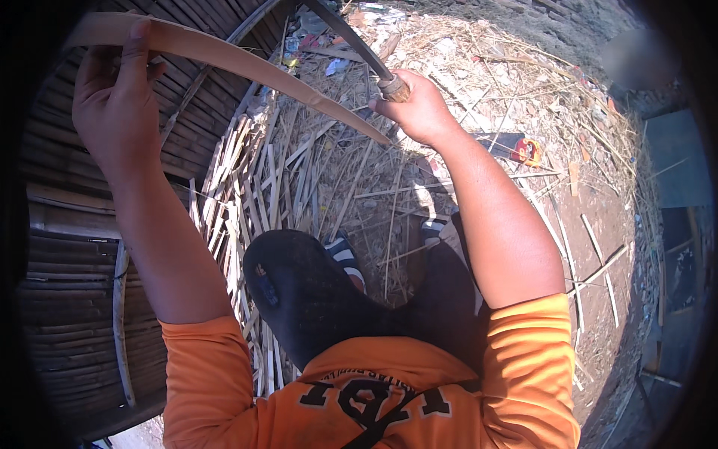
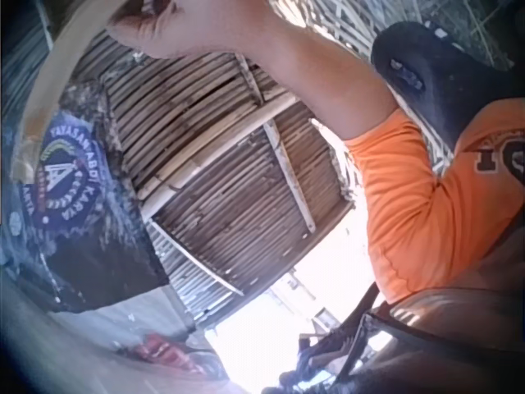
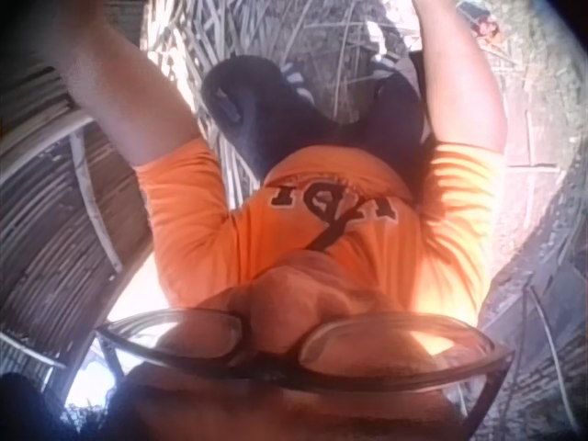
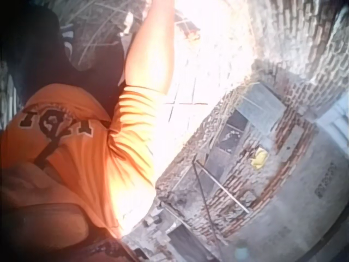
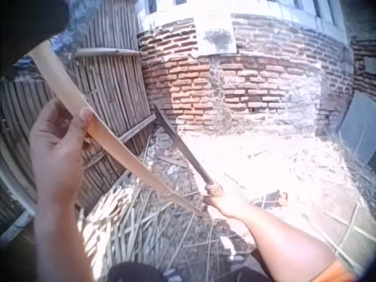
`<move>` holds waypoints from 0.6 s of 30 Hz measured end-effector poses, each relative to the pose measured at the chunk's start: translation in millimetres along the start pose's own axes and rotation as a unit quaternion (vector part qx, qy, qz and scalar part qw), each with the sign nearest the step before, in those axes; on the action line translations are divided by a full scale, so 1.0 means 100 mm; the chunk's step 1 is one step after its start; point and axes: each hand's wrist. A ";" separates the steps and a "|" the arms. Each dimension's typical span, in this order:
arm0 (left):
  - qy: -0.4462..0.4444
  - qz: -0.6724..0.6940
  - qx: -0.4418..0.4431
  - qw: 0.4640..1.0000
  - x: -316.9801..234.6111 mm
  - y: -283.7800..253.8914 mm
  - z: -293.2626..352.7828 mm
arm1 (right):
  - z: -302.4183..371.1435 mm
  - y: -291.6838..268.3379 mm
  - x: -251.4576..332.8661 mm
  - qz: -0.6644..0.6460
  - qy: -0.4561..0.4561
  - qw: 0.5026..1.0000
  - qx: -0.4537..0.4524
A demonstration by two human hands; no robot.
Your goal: The person uses a machete and a hammer to split and thin strips of bamboo. They hold the bamboo strip in one hand and strike the back of the machete with a hammer to drive the blade through the wood while sitting in a workspace covered in bamboo debris.
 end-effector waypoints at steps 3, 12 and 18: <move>0.009 -0.022 -0.018 1.000 0.07 -0.08 0.02 | 0.05 -0.14 0.07 0.032 0.080 0.996 0.021; 0.005 -0.115 -0.009 0.993 0.42 0.02 0.33 | 0.09 -0.22 0.06 0.057 0.076 0.995 0.028; -0.063 -0.137 0.040 0.988 0.23 -0.01 0.32 | 0.20 -0.27 0.24 -0.057 0.073 0.996 0.017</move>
Point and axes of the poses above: each hand's wrist, its own z-axis away from the middle knuckle, its own y-axis out of the palm, x = y × z, and after that the axes turned 4 degrees about z, right-handed
